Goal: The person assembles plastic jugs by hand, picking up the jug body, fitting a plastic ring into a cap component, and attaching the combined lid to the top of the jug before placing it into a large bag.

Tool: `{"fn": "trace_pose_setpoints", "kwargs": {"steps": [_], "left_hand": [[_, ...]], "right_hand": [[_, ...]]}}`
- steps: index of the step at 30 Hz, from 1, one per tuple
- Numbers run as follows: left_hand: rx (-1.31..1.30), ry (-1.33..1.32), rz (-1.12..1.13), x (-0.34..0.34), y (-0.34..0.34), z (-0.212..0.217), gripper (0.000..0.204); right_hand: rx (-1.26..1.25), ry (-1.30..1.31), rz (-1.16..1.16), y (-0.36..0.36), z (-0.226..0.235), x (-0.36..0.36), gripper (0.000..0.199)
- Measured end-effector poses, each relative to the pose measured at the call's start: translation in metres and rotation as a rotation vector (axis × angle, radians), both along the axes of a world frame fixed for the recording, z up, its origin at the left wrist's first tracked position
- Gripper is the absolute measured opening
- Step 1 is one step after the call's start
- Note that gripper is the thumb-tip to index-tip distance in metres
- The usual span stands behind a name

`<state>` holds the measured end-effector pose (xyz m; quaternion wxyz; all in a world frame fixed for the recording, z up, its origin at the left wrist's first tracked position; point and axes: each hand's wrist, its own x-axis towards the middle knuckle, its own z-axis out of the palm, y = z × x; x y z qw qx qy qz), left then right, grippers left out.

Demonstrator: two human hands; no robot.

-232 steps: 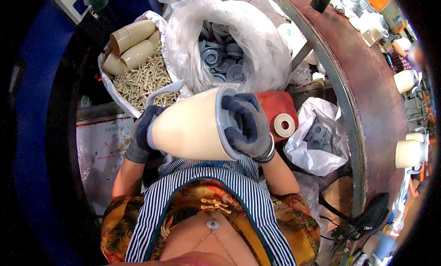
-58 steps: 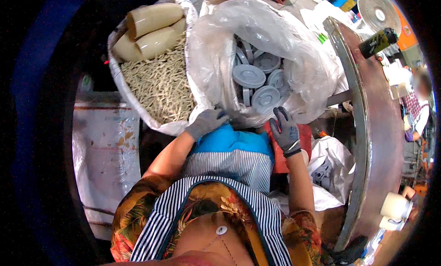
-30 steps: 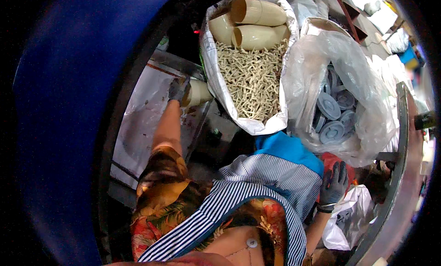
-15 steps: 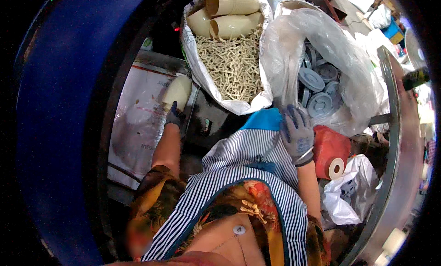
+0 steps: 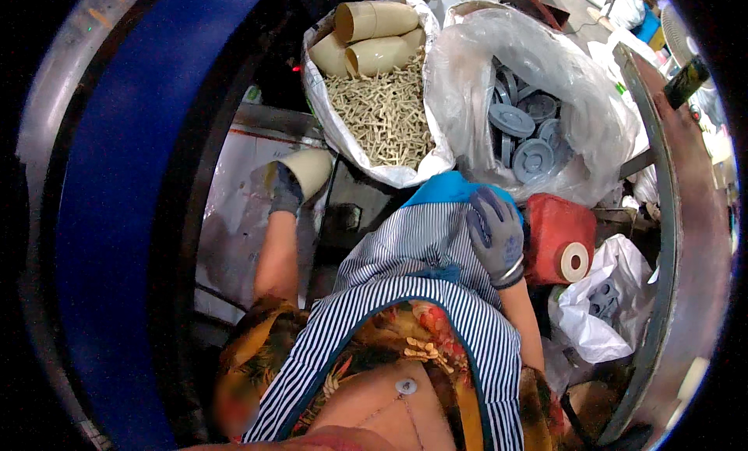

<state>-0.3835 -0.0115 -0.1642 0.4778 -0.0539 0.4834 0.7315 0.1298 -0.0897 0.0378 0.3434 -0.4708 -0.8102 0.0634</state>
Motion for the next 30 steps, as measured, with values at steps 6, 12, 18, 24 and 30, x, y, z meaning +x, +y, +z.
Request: {"fn": "trace_pose_setpoints", "kwargs": {"steps": [6, 12, 18, 24, 30], "left_hand": [[-0.073, 0.383, -0.428, 0.011, -0.002, -0.051, 0.054], [-0.468, 0.893, -0.507, 0.037, 0.017, -0.043, 0.059], [-0.793, 1.209, -0.379, 0.02, -0.018, -0.055, 0.065], [-0.007, 0.559, -0.395, 0.014, -0.049, 0.034, 0.071], [0.485, 0.521, -0.954, 0.194, -0.11, 0.167, 0.065]], "right_hand": [[0.022, -0.056, 0.158, 0.003, 0.015, -0.02, 0.038], [-0.039, 0.015, 0.105, 0.0, 0.002, -0.006, 0.038], [-0.032, 0.004, 0.089, -0.007, -0.007, 0.008, 0.042], [-0.064, 0.064, 0.015, -0.011, -0.022, 0.03, 0.045], [-0.239, 0.731, 0.301, 0.016, -0.018, -0.015, 0.117]]}}
